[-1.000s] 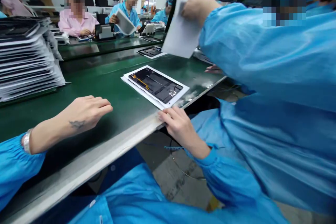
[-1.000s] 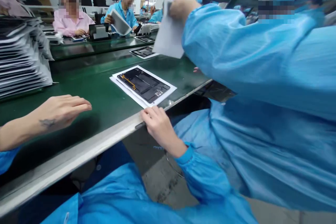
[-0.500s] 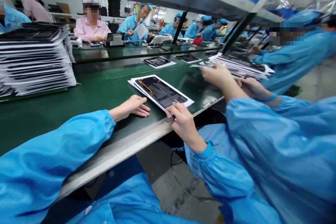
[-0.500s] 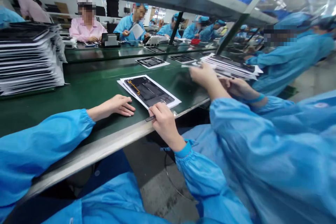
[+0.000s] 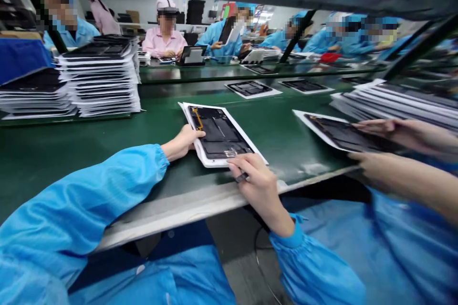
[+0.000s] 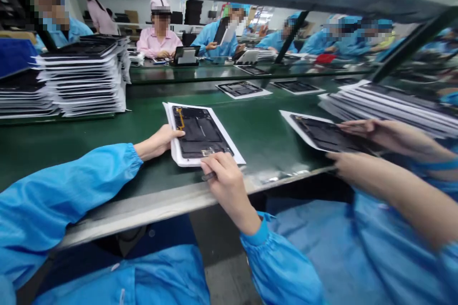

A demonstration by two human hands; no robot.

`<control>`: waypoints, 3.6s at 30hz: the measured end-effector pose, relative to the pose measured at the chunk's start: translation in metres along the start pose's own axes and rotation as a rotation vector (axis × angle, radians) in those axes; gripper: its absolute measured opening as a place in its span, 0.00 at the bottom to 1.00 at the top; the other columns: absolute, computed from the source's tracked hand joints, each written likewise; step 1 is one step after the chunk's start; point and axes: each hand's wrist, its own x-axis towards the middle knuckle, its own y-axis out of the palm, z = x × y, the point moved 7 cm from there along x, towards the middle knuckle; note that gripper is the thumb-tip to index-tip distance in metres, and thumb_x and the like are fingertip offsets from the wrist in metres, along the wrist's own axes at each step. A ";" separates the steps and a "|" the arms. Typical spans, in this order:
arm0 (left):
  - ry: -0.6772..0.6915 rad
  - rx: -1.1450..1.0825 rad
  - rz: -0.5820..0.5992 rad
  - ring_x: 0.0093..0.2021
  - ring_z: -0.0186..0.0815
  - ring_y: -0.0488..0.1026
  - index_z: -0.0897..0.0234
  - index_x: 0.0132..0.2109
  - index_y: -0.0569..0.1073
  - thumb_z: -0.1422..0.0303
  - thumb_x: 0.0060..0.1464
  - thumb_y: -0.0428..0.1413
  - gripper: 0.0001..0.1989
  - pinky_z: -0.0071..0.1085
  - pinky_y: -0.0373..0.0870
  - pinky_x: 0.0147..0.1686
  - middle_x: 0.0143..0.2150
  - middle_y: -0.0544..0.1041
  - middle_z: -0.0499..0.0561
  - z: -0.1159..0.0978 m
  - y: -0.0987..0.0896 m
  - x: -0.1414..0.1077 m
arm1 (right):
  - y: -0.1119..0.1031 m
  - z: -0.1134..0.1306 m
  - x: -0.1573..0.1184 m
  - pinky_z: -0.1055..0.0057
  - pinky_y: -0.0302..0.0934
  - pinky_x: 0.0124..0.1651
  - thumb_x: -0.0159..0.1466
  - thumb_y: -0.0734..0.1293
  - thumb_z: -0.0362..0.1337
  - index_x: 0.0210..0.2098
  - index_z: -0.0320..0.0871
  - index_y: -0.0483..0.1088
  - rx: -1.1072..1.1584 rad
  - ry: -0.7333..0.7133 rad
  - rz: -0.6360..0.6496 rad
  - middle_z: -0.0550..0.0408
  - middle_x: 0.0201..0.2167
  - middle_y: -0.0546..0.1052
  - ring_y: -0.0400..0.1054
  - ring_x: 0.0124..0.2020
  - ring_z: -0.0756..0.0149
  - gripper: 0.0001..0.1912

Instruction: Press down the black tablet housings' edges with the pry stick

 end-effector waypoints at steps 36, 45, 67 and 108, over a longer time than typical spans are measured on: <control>0.298 0.455 0.033 0.43 0.40 0.76 0.63 0.47 0.74 0.58 0.64 0.56 0.13 0.38 0.74 0.50 0.42 0.78 0.54 -0.022 -0.115 -0.104 | 0.110 0.019 0.075 0.67 0.59 0.41 0.61 0.56 0.22 0.35 0.45 0.64 0.244 -0.127 0.453 0.53 0.34 0.69 0.64 0.38 0.62 0.13; 0.143 0.114 -0.075 0.37 0.40 0.79 0.70 0.45 0.73 0.69 0.58 0.59 0.10 0.38 0.79 0.42 0.39 0.81 0.60 -0.043 -0.088 -0.043 | 0.098 0.030 0.083 0.68 0.64 0.37 0.71 0.59 0.37 0.33 0.46 0.67 0.327 -0.167 0.265 0.54 0.30 0.72 0.68 0.33 0.65 0.10; 0.180 1.070 -0.226 0.32 0.38 0.76 0.66 0.69 0.58 0.60 0.66 0.52 0.30 0.34 0.73 0.40 0.32 0.78 0.49 -0.022 -0.205 -0.258 | 0.075 0.187 0.033 0.64 0.71 0.43 0.63 0.71 0.24 0.46 0.41 0.76 0.872 -0.093 0.332 0.51 0.39 0.81 0.76 0.40 0.63 0.13; 0.396 0.878 -0.373 0.31 0.25 0.70 0.63 0.40 0.72 0.76 0.64 0.55 0.05 0.22 0.67 0.31 0.32 0.74 0.43 -0.009 -0.165 -0.311 | 0.128 0.233 0.034 0.65 0.51 0.37 0.70 0.59 0.24 0.34 0.40 0.71 0.424 -0.217 0.396 0.52 0.31 0.75 0.60 0.33 0.64 0.13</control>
